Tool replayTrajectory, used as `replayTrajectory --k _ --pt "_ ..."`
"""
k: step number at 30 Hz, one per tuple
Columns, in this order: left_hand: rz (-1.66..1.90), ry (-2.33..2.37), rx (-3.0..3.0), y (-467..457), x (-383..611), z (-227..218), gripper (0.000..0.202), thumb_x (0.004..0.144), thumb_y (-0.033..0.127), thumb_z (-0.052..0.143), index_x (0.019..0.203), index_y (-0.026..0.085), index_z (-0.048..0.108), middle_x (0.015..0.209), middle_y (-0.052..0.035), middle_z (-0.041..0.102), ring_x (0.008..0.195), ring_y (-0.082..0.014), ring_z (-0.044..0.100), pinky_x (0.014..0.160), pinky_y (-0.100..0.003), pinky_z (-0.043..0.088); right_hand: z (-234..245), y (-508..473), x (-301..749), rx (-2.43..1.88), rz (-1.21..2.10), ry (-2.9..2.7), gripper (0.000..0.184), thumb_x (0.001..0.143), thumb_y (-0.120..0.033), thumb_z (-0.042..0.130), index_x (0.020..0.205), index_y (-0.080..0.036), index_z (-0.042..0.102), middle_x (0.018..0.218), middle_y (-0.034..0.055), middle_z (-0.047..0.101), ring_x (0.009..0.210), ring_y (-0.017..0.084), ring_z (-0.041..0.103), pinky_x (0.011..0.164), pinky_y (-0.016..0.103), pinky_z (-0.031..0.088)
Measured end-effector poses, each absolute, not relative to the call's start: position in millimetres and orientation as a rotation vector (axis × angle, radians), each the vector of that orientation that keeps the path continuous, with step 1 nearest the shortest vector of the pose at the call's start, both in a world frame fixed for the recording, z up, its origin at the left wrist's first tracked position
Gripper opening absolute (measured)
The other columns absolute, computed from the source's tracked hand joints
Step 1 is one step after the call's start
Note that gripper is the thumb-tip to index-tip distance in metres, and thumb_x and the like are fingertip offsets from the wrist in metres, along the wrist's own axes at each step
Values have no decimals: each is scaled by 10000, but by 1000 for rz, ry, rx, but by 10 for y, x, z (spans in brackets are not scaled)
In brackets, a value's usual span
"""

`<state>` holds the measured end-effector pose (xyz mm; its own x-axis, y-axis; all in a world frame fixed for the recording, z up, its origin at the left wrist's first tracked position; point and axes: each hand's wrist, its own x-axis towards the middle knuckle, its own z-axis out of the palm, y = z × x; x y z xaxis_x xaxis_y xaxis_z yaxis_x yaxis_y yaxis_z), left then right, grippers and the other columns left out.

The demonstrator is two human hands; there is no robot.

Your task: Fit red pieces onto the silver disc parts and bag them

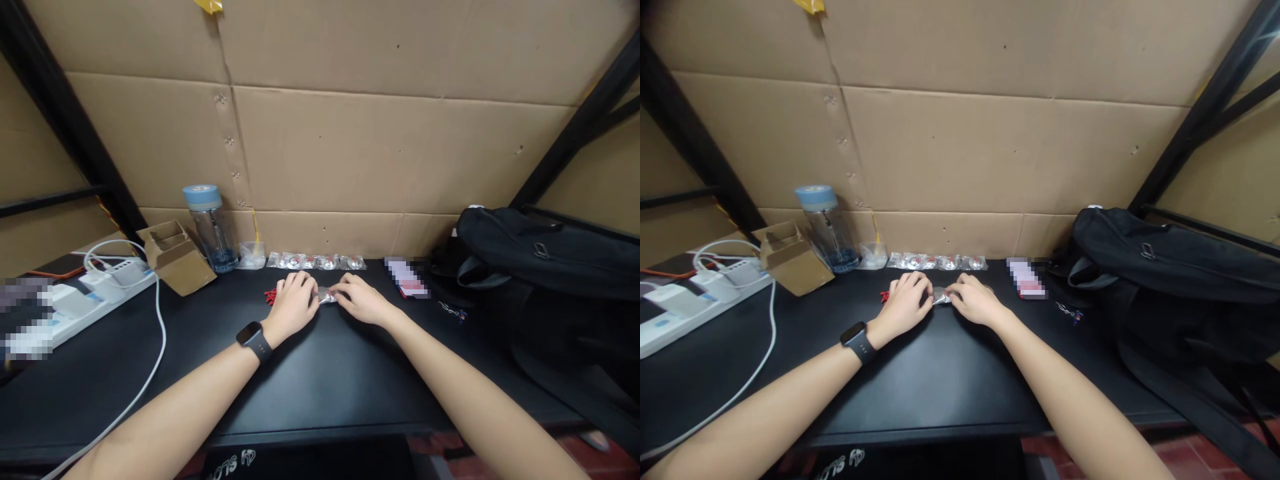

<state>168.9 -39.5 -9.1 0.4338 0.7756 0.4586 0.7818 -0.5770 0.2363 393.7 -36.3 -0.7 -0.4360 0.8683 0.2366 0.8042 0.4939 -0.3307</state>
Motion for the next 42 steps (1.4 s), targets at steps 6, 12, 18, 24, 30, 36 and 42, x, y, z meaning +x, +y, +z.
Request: replayTrajectory --k 6,12,18,24,30,36,42 --pt "-748 -1310 -2859 -438 1662 -46 161 969 382 546 1048 254 605 1106 -42 717 1125 -268 539 909 -442 305 -17 -380 3910 -1389 168 -2438 284 911 -319 649 1187 -295 710 1424 111 588 1329 340 455 1020 553 343" --pt "-811 -1410 -2807 -404 1664 -89 121 978 283 530 1053 259 621 1066 -36 733 1082 -250 572 889 -422 299 34 -368 3881 -1391 335 -2304 240 1000 -357 526 1135 -282 710 1095 67 753 1074 252 653 1017 493 343" --pt "-962 -1794 -2712 -342 1632 -12 127 950 316 571 989 253 674 954 -15 755 1021 -249 629 867 -387 328 -45 -315 3858 -1152 843 -1969 411 837 -359 745 1200 -226 608 912 10 755 919 214 715 911 344 479" --pt "-1046 -1884 -2725 -319 1566 121 180 941 387 573 969 255 692 930 -2 778 1014 -249 661 887 -377 344 -86 -207 3802 -1213 914 -1686 339 778 -346 774 1049 -185 651 872 50 770 881 232 722 833 329 516" --pt "-1124 -1861 -2477 -143 1250 182 186 918 284 543 1041 287 682 1104 -14 758 1127 -261 608 937 -430 322 55 290 3808 -1522 681 -1617 225 779 -245 728 981 -172 664 811 41 780 765 183 726 733 265 520" --pt "-875 -1781 -2490 100 825 152 178 893 227 548 959 267 707 1112 -35 746 1131 -298 600 932 -447 357 104 858 3637 -1725 501 -1650 218 719 -204 777 920 -177 700 782 34 759 765 193 713 716 265 514" --pt "-619 -1554 -2760 193 739 52 136 885 329 633 938 259 737 1040 -33 747 1049 -274 628 917 -406 390 51 906 3535 -1887 244 -1750 321 726 -251 796 1022 -207 679 997 113 751 992 278 696 850 348 494"
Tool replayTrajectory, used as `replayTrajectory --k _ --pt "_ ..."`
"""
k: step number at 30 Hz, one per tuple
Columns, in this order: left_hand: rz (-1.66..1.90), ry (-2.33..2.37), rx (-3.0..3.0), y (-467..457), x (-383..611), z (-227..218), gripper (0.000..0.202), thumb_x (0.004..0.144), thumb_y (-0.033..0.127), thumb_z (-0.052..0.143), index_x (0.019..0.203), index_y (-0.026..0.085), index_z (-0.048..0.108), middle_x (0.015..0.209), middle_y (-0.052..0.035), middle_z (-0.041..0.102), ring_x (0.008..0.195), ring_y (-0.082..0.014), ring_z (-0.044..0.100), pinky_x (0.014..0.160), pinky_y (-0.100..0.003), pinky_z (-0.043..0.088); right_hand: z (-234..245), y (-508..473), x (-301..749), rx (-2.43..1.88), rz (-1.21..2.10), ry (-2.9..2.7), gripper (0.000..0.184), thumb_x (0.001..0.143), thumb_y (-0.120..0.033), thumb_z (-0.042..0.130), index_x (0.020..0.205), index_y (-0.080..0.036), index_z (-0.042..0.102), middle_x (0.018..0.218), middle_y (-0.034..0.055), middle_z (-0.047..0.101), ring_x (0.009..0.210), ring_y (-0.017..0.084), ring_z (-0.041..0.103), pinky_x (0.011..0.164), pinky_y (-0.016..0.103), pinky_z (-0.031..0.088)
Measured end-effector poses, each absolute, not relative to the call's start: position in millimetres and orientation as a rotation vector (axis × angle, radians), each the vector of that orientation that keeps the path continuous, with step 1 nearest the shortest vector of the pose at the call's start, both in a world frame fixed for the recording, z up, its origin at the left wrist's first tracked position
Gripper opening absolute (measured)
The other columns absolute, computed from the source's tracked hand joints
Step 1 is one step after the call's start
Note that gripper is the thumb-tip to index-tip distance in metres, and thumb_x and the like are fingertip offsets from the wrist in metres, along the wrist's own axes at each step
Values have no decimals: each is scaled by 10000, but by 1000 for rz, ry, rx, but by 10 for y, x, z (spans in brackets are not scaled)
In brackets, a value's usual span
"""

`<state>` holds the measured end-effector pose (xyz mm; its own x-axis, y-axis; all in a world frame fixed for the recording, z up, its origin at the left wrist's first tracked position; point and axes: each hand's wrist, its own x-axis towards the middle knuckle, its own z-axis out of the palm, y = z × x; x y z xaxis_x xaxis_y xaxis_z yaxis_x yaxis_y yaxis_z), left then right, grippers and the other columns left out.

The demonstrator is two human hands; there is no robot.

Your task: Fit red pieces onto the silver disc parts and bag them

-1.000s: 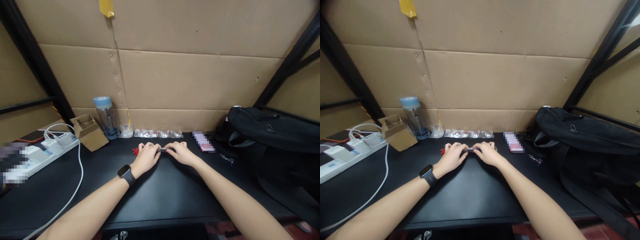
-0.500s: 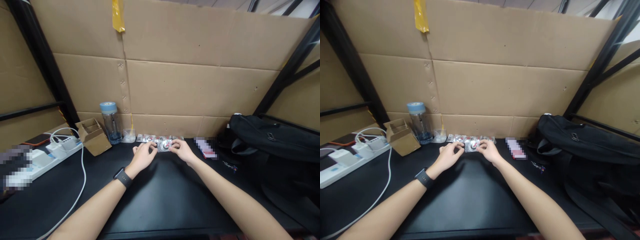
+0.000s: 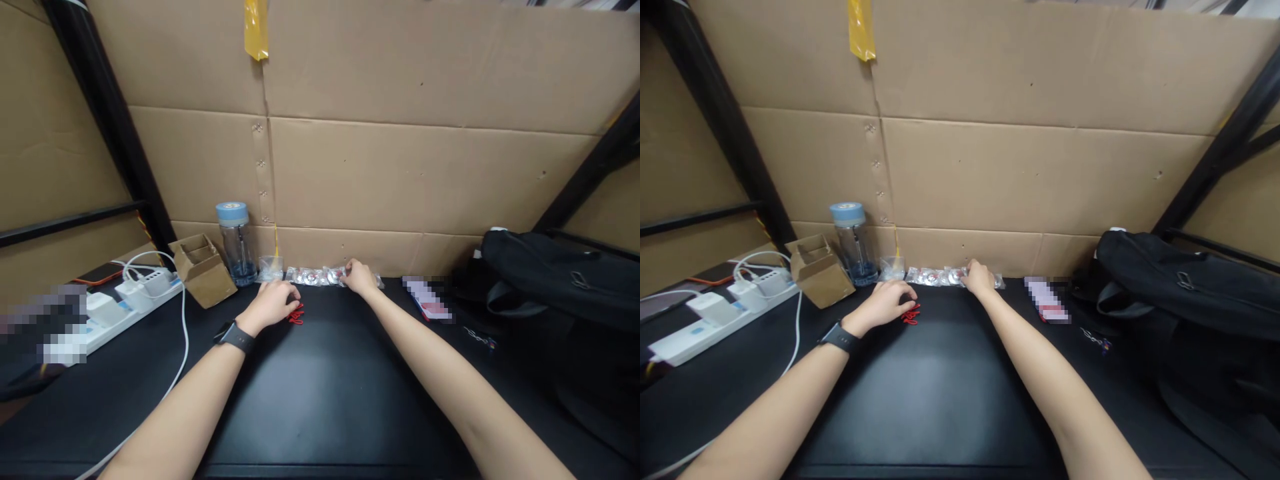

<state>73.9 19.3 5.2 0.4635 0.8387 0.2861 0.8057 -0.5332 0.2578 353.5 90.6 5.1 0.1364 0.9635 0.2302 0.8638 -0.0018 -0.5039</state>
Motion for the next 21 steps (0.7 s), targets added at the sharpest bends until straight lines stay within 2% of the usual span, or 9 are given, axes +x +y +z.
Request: replayTrajectory --k 3,7,10,13,15,16,18,21 --pt "599 1524 2628 170 807 -11 122 872 333 656 917 266 747 1016 -39 744 1047 -282 613 925 -416 372 79 824 3572 -1917 178 -1828 340 776 -318 768 1084 -224 661 1031 120 742 1005 283 689 844 356 489" --pt "615 1593 2607 111 918 -67 83 847 267 660 855 252 742 975 -51 737 1029 -283 592 902 -419 354 228 662 3760 -1871 192 -1993 211 854 -303 669 1045 -219 692 1042 104 749 956 244 699 825 314 490" --pt "627 1608 2602 83 969 -88 136 859 201 608 789 231 721 943 -60 728 1010 -274 579 898 -423 337 351 461 4015 -1795 261 -2163 237 794 -249 717 1026 -208 734 1041 79 759 960 224 704 852 272 492" --pt "632 1612 2610 75 995 -111 164 872 174 577 769 218 696 921 -61 714 1003 -264 569 899 -422 324 404 217 4296 -1770 394 -2323 472 613 -256 863 1071 -204 762 1106 78 757 986 248 711 861 264 515" --pt "640 1622 2617 71 1009 -123 162 893 185 565 784 213 682 951 -64 705 1017 -261 561 897 -417 318 392 79 4453 -1792 509 -2441 661 571 -267 886 1208 -200 721 1200 97 731 1005 260 709 867 282 526" --pt "648 1634 2619 67 1017 -124 169 914 197 550 804 212 677 985 -68 700 1029 -261 555 895 -415 316 374 28 4515 -1779 522 -2473 692 582 -255 874 1249 -200 700 1212 97 726 997 257 707 857 285 527" --pt "668 1661 2623 51 1034 -111 188 960 224 504 864 214 666 1070 -78 685 1063 -264 541 897 -413 311 323 -36 4604 -1746 502 -2454 641 625 -220 829 1251 -199 691 1161 84 744 934 237 709 812 282 524" --pt "720 1684 2628 8 1067 -57 206 1008 242 440 939 215 633 1133 -83 673 1102 -262 531 906 -406 300 234 -63 4670 -1653 497 -2369 438 679 -232 791 1113 -210 738 1044 50 773 856 211 706 765 270 512"
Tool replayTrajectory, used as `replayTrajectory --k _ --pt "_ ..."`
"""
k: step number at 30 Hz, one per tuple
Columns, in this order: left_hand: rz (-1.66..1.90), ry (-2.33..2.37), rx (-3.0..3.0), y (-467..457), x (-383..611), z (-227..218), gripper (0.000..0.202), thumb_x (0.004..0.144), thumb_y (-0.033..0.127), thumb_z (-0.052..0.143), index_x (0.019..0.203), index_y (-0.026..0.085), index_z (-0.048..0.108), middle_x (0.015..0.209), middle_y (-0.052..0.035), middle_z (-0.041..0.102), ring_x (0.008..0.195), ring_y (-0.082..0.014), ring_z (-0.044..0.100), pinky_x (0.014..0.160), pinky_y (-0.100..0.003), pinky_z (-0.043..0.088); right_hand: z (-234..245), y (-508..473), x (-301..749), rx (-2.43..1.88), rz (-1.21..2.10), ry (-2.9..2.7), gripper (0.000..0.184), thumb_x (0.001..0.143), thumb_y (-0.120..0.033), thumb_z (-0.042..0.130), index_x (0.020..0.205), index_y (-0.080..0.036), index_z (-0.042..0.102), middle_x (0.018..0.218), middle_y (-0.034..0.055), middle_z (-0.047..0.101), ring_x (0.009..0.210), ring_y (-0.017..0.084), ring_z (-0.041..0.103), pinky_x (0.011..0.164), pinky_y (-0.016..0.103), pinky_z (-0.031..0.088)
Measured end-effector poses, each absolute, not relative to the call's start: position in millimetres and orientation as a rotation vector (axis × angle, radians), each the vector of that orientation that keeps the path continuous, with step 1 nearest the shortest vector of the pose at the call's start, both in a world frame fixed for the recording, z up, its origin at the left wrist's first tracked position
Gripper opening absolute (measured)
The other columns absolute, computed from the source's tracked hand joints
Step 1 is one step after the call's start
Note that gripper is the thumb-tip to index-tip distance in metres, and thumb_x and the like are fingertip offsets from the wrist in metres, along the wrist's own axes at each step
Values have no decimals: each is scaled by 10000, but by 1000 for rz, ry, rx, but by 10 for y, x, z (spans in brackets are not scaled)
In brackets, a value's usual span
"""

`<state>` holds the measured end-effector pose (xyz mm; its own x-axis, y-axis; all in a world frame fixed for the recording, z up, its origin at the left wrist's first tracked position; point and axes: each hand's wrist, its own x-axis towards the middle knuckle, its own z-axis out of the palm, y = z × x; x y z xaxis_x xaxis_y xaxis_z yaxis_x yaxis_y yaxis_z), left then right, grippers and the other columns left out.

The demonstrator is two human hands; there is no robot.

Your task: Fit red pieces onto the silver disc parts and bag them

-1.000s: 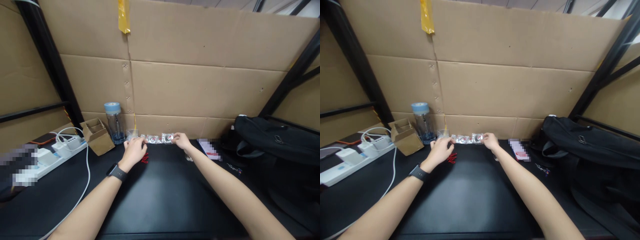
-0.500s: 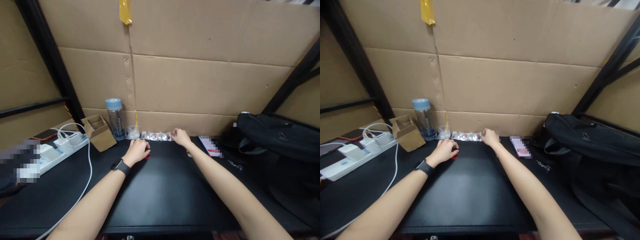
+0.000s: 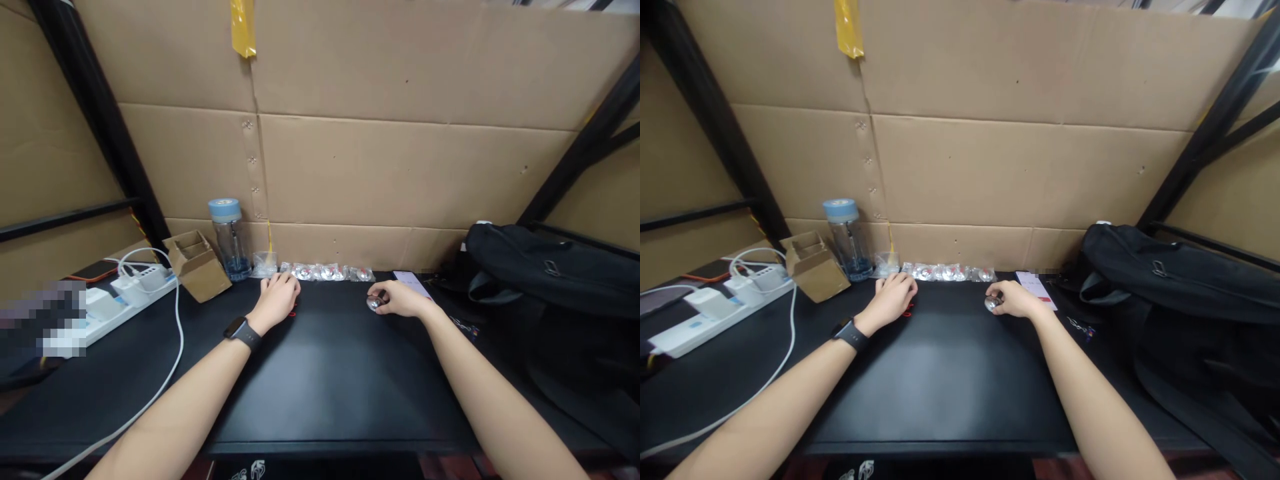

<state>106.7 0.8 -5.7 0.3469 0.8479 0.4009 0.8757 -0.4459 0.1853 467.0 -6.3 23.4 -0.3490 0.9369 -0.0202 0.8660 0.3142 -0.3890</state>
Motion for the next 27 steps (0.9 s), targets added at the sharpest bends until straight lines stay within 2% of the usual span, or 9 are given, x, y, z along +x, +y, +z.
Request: replayTrajectory --k 3,7,12,16,21,27 --pt "-744 -1610 -2548 -36 1099 1 223 1037 251 383 975 215 595 1045 -65 697 1048 -240 566 909 -392 292 167 -64 4702 -1611 512 -2273 339 672 -262 810 1005 -220 765 989 42 783 814 213 699 741 276 506" --pt "-784 -1612 -2629 -70 1146 32 231 1045 286 376 969 229 587 903 -18 717 930 -212 618 910 -379 295 150 -68 4741 -1591 612 -2142 422 615 -239 847 1029 -215 772 975 50 778 821 223 688 746 288 511" --pt "-914 -1588 -2719 -145 1235 88 148 982 329 552 991 272 688 1033 -6 766 1016 -227 672 968 -394 319 197 -105 4692 -1534 637 -2044 431 632 -238 840 1053 -198 758 978 51 768 829 203 682 744 279 524" --pt "-1051 -1555 -2782 -228 1310 137 179 972 357 585 1037 305 743 1108 2 773 1025 -229 696 994 -398 386 229 -210 4457 -1319 692 -2005 441 690 -255 824 1117 -200 728 1064 71 757 861 200 693 728 288 550" --pt "-1359 -1550 -2846 -295 1390 119 201 920 400 663 1045 276 760 1095 -15 770 970 -209 711 915 -336 502 230 -410 4013 -1042 813 -1913 438 730 -270 821 1140 -211 677 1180 90 710 950 203 695 705 286 561" --pt "-1533 -1464 -2891 -369 1481 114 162 943 356 631 960 242 745 1054 -35 744 1024 -216 676 955 -338 505 136 -588 3656 -832 885 -1762 499 768 -272 811 1226 -249 613 1264 98 655 1059 227 689 800 339 593"
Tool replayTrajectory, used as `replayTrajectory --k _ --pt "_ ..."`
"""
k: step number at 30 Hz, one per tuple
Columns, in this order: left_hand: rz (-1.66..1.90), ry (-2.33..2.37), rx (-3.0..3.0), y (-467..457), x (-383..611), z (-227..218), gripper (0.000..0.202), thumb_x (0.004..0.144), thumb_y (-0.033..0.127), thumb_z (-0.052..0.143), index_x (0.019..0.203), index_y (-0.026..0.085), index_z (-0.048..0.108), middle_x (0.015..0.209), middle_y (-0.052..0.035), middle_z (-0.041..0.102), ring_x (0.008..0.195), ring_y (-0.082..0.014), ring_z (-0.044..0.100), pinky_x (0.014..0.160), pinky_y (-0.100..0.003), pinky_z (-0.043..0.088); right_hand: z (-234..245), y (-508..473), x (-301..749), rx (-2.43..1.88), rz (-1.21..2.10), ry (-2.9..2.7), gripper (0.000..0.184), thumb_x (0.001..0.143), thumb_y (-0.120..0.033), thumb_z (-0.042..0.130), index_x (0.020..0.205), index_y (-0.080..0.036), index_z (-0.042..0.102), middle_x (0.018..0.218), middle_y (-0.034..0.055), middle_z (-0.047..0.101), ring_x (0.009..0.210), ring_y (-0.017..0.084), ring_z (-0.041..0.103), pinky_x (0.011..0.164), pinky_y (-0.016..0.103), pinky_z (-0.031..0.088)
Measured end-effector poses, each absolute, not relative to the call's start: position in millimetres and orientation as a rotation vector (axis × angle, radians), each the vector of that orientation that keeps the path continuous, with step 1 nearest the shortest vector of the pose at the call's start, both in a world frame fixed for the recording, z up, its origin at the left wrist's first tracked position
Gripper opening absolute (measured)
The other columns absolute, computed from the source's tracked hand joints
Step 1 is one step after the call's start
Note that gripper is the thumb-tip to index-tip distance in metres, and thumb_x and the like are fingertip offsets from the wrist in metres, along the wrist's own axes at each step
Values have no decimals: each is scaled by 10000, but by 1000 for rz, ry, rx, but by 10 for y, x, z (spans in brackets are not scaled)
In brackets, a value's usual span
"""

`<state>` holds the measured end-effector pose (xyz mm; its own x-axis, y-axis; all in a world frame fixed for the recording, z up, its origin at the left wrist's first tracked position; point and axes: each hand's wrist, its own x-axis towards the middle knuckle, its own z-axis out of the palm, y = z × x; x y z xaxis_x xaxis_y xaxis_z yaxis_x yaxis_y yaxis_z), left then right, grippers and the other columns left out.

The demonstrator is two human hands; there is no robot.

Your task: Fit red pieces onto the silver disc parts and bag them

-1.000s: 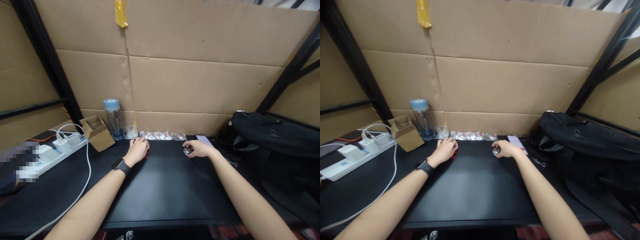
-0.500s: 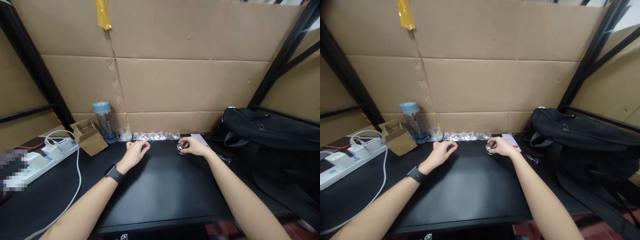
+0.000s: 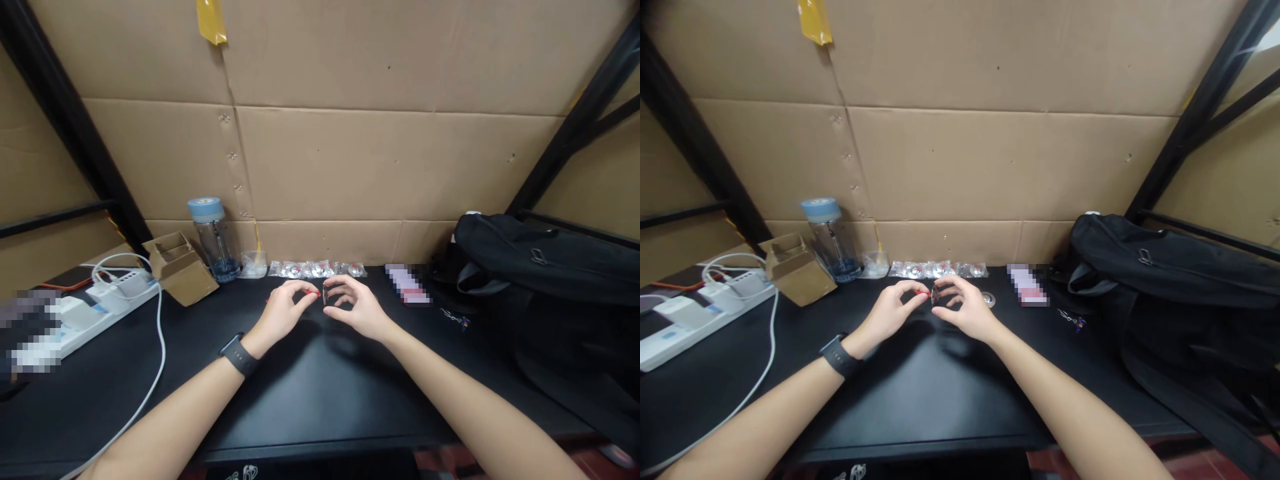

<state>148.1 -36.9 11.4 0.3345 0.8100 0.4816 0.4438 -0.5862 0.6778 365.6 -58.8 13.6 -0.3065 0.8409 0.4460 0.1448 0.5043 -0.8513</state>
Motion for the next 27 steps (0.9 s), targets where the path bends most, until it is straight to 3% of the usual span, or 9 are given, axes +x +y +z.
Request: replayTrajectory --k 4,11,19,23,27 --pt "1183 1066 2176 -414 1539 113 157 934 341 638 885 231 738 1095 -54 683 1071 -222 639 1006 -361 483 103 -644 3573 -804 895 -1733 504 770 -261 815 1229 -261 605 1280 92 645 1076 229 689 817 339 593" --pt "1211 1153 2165 -452 1580 93 124 924 309 645 916 248 753 1111 -55 639 1109 -237 601 1012 -382 464 80 -665 3533 -807 904 -1686 501 755 -280 842 1197 -258 608 1284 89 652 1094 235 697 815 322 598" --pt "1211 1327 2321 -592 1648 157 138 946 326 627 924 266 749 1126 -53 628 1148 -261 553 994 -426 389 38 -582 3597 -788 1063 -1571 342 698 -365 892 887 -192 666 1218 84 676 940 217 749 888 368 618" --pt "1225 1403 2360 -651 1664 208 156 955 350 618 923 273 749 1169 -58 625 1177 -277 533 992 -443 359 83 -549 3685 -756 1184 -1627 308 764 -406 843 943 -188 719 1199 82 687 964 224 748 930 393 613" --pt "1238 1402 2390 -676 1663 221 157 954 362 624 911 282 752 1176 -60 622 1186 -282 520 974 -442 344 96 -574 3687 -817 1005 -1704 225 861 -412 746 934 -199 730 1143 81 708 918 213 742 881 376 621"
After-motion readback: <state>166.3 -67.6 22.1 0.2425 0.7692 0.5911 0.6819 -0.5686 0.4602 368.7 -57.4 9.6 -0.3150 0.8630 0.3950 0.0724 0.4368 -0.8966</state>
